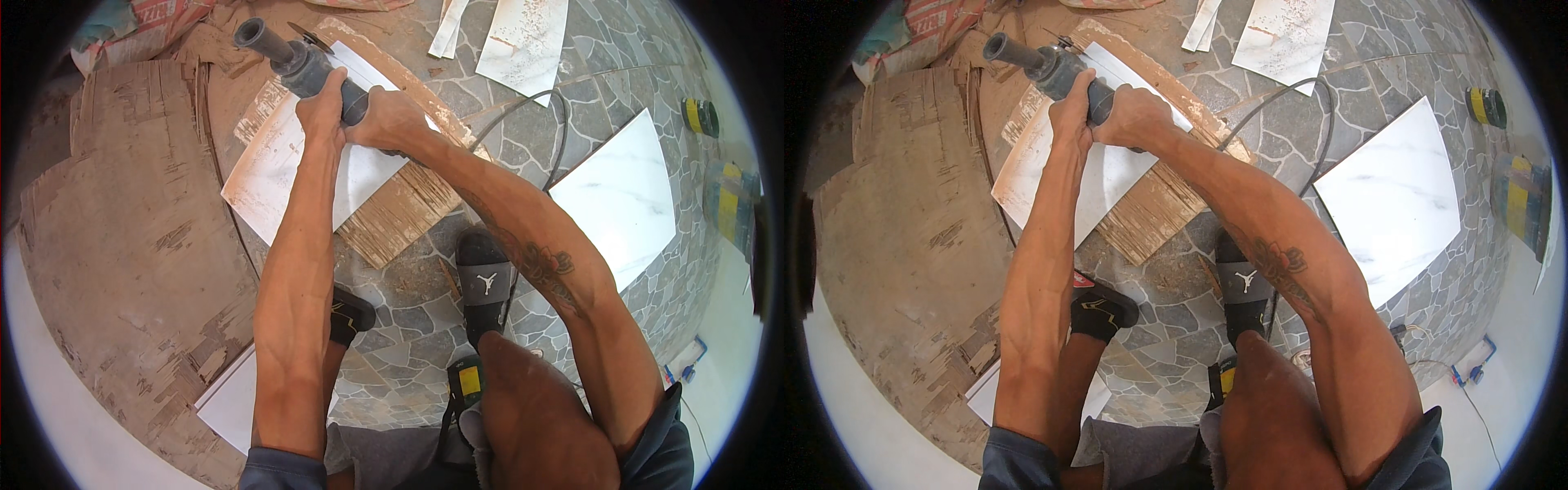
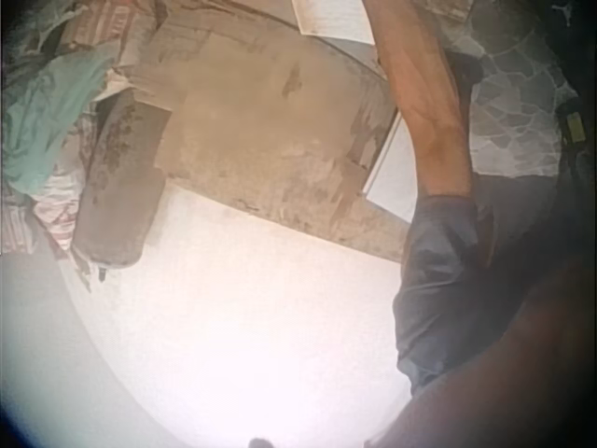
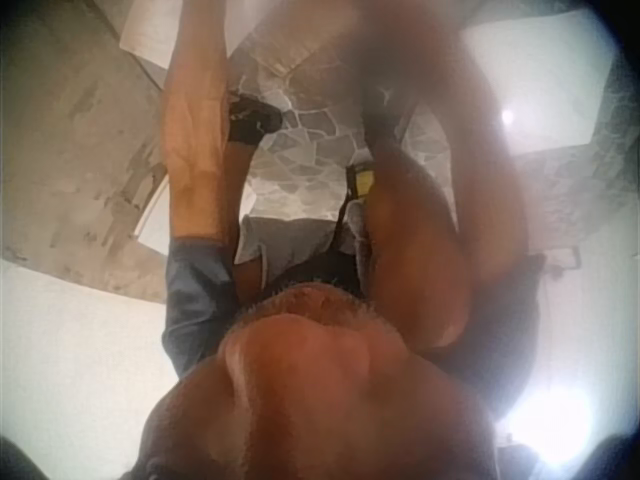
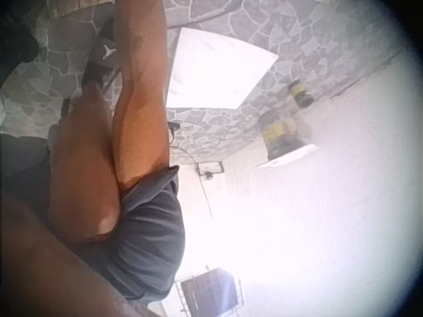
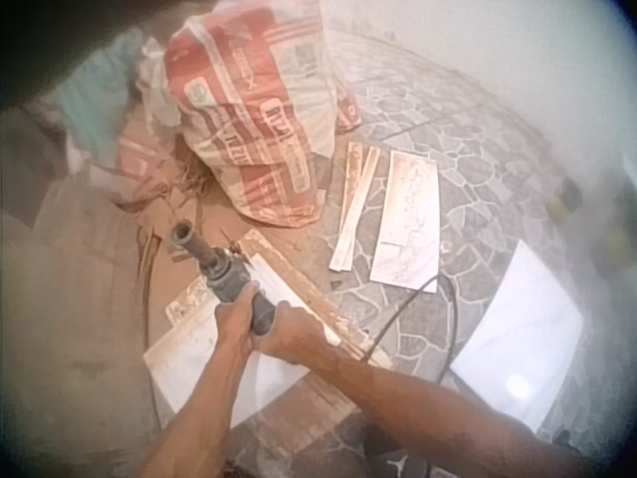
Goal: The person points at markings on a tile, cuts along the line on the tile using an angle grinder, and sets aside the cut pieces.
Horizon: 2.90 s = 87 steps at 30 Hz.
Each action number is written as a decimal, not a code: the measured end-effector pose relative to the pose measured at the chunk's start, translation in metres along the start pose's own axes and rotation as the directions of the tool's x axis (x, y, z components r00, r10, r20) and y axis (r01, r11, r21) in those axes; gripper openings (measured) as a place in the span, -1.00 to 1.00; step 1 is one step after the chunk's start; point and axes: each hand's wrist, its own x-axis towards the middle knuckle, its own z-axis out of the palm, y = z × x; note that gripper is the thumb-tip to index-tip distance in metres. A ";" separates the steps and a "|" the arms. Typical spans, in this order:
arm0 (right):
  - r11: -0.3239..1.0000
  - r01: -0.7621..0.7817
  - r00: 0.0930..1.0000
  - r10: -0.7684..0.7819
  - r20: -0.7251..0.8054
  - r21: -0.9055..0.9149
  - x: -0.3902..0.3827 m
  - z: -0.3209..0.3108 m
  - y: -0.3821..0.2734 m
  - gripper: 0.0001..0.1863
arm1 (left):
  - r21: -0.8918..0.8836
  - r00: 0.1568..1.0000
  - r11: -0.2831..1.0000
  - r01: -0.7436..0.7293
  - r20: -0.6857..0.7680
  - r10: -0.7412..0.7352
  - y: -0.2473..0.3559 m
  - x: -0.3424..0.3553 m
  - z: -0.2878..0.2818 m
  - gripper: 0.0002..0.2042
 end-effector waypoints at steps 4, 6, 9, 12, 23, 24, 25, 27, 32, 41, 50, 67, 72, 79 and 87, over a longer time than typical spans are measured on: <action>1.000 0.005 1.000 -0.005 -0.012 -0.015 -0.001 0.000 0.001 -0.13 | 0.015 1.000 1.000 -0.006 -0.006 0.007 -0.001 0.000 0.000 -0.58; 1.000 0.015 1.000 -0.015 -0.015 -0.013 -0.002 0.001 0.001 -0.12 | 0.004 1.000 1.000 -0.012 0.002 0.012 -0.001 0.000 -0.001 -0.59; 1.000 0.019 0.999 -0.019 -0.026 -0.016 -0.001 0.002 0.005 -0.12 | 0.001 1.000 1.000 0.003 0.010 -0.003 -0.001 -0.005 0.003 -0.61; 1.000 0.027 0.999 -0.027 -0.032 -0.012 -0.002 0.003 0.003 -0.12 | -0.004 1.000 1.000 -0.001 0.009 0.001 -0.001 -0.003 0.001 -0.62; 1.000 0.022 0.999 -0.022 -0.048 0.000 -0.004 0.005 0.009 -0.12 | 0.012 1.000 1.000 0.009 -0.002 -0.009 -0.003 -0.007 0.003 -0.62; 1.000 0.022 0.999 -0.021 -0.045 0.008 -0.004 0.004 0.009 -0.13 | 0.017 1.000 1.000 0.007 -0.003 -0.007 -0.004 -0.007 0.003 -0.61; 1.000 0.023 0.999 -0.022 -0.042 0.018 -0.004 0.004 0.009 -0.14 | 0.018 1.000 1.000 0.006 -0.004 -0.006 -0.004 -0.007 0.002 -0.61; 0.999 0.033 0.999 -0.033 -0.038 0.011 -0.005 0.005 0.007 -0.14 | 0.045 1.000 0.999 0.001 -0.018 0.000 -0.003 -0.008 0.000 -0.60; 1.000 0.026 0.999 -0.026 -0.039 0.008 -0.007 0.005 0.011 -0.15 | 0.052 1.000 0.999 0.012 -0.027 -0.010 -0.003 -0.013 0.004 -0.59; 0.999 0.042 0.997 -0.040 -0.067 0.025 -0.012 0.006 0.013 -0.12 | 0.029 1.000 1.000 0.006 -0.012 -0.006 -0.005 -0.015 0.003 -0.60; 0.999 0.031 0.998 -0.029 -0.058 0.022 -0.018 0.002 0.013 -0.15 | 0.038 1.000 0.999 -0.007 -0.021 0.007 -0.010 -0.017 0.004 -0.62; 0.999 0.036 0.998 -0.036 -0.056 0.002 -0.024 0.004 0.021 -0.12 | 0.045 1.000 0.999 -0.014 -0.025 0.015 -0.013 -0.031 0.007 -0.59; 1.000 0.019 1.000 -0.018 -0.023 0.023 -0.025 0.003 0.021 -0.11 | 0.030 1.000 1.000 -0.008 -0.016 0.008 -0.014 -0.030 0.006 -0.61; 1.000 0.030 0.999 -0.029 -0.031 0.008 -0.027 0.003 0.026 -0.11 | 0.032 0.999 0.999 -0.021 -0.032 0.022 -0.017 -0.034 0.008 -0.64; 1.000 0.023 1.000 -0.023 -0.017 0.015 -0.031 0.002 0.029 -0.15 | 0.030 0.998 1.000 0.009 -0.061 -0.008 -0.017 -0.042 0.012 -0.69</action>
